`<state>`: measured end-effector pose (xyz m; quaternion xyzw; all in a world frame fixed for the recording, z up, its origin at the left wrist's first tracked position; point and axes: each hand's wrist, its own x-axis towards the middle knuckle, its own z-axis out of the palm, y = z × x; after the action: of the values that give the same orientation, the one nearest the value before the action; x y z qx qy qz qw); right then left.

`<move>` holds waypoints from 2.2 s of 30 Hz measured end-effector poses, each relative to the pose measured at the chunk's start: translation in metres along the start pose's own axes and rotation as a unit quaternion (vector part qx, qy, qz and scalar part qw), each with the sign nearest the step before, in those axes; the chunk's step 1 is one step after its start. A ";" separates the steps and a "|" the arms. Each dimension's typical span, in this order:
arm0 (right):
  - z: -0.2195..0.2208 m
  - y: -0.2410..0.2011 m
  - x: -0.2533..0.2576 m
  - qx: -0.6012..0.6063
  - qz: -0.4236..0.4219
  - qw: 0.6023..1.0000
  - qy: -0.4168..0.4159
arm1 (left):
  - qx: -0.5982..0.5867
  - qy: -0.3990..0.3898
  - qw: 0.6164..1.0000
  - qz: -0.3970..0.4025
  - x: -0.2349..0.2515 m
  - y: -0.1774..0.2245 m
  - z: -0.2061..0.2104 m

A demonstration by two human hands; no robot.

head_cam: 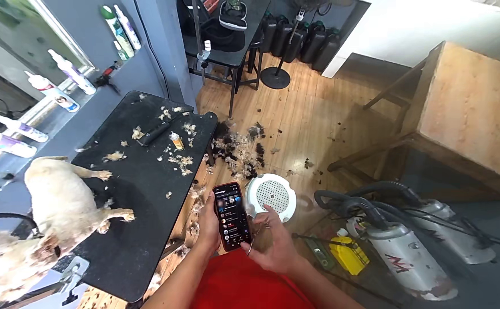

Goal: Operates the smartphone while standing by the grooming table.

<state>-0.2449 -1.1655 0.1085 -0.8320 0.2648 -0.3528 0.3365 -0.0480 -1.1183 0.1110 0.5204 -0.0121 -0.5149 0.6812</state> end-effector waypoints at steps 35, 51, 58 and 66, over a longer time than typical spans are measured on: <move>0.015 -0.024 0.018 -0.051 -0.118 0.985 -0.115 | 0.123 -0.067 0.989 0.046 -0.004 -0.005 0.003; -0.016 0.045 0.015 0.084 0.203 0.972 0.082 | 0.025 0.008 1.000 0.015 -0.009 0.003 -0.004; 0.007 -0.002 0.023 0.031 -0.193 0.945 -0.261 | -0.031 0.153 0.983 0.097 -0.024 0.020 -0.020; 0.033 -0.026 0.051 -0.028 -0.317 0.861 -0.397 | -0.075 0.268 0.942 0.190 -0.048 0.038 -0.038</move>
<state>-0.1833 -1.1719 0.1316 -0.9498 -0.1592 -0.0720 0.2595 -0.0231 -1.0602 0.1455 0.5747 0.1103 -0.2169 0.7813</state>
